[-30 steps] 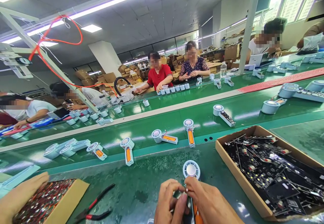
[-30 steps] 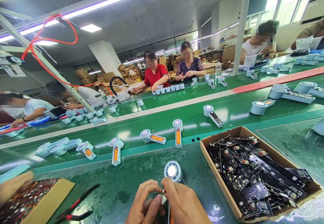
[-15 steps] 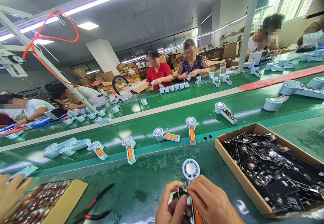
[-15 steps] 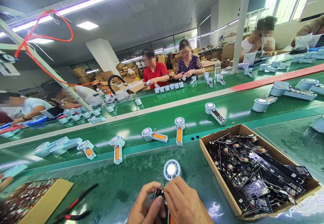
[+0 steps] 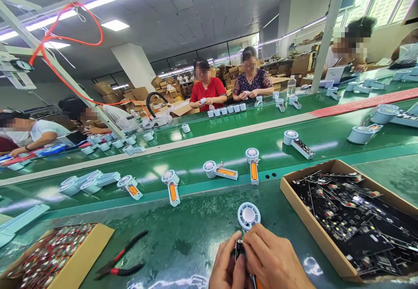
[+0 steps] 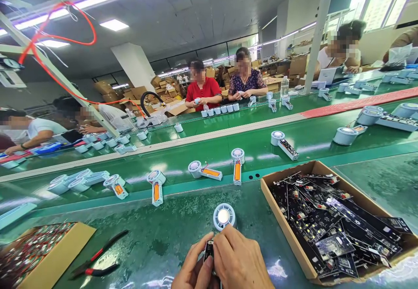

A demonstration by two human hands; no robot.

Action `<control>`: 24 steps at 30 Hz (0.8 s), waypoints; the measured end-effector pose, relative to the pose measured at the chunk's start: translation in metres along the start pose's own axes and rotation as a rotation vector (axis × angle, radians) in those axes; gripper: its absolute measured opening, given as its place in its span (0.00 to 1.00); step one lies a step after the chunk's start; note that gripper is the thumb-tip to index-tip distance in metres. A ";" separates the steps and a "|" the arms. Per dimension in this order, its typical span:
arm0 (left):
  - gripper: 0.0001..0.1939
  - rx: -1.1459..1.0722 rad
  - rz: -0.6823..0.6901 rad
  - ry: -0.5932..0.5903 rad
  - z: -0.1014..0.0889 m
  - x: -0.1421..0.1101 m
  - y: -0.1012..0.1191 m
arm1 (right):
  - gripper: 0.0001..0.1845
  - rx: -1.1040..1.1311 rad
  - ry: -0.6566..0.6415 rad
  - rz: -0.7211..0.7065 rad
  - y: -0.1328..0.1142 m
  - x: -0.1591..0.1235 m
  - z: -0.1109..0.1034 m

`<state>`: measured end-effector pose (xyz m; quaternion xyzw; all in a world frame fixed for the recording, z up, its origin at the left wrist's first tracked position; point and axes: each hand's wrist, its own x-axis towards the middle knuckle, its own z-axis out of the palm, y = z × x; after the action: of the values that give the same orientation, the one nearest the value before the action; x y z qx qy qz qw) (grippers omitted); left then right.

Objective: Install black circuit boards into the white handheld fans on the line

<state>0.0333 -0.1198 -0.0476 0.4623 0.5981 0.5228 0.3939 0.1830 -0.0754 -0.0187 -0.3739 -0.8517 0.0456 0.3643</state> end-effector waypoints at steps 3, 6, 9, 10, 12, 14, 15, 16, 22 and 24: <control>0.27 0.104 0.130 0.057 0.003 0.000 -0.008 | 0.18 -0.046 0.005 -0.069 0.001 0.002 -0.003; 0.21 0.182 0.221 0.121 0.007 -0.002 -0.010 | 0.19 -0.073 0.038 -0.120 0.001 0.006 -0.005; 0.18 0.197 0.250 0.124 0.008 -0.003 -0.006 | 0.21 -0.044 0.057 -0.153 0.000 0.009 -0.005; 0.18 0.190 0.255 0.110 0.008 -0.003 -0.004 | 0.21 -0.035 0.064 -0.161 -0.001 0.009 -0.004; 0.19 0.159 0.266 0.074 0.005 -0.002 -0.001 | 0.21 -0.026 0.066 -0.172 -0.001 0.011 -0.004; 0.20 0.081 0.211 0.012 0.002 0.000 0.002 | 0.20 0.024 0.029 -0.140 0.000 0.012 -0.009; 0.22 0.015 0.141 -0.027 0.000 0.001 0.003 | 0.19 0.080 0.013 -0.091 0.002 0.012 -0.013; 0.24 -0.064 0.049 -0.063 -0.002 0.002 0.003 | 0.18 0.155 0.008 -0.014 0.005 0.011 -0.019; 0.34 -0.392 -0.265 -0.066 -0.003 0.003 0.001 | 0.13 0.459 0.011 0.301 0.030 -0.013 -0.050; 0.36 -0.417 -0.295 -0.057 -0.003 0.003 0.002 | 0.14 0.463 -0.109 0.239 0.029 -0.021 -0.053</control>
<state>0.0304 -0.1177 -0.0452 0.2935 0.5271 0.5586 0.5692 0.2447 -0.0786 -0.0029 -0.3754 -0.7868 0.3022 0.3857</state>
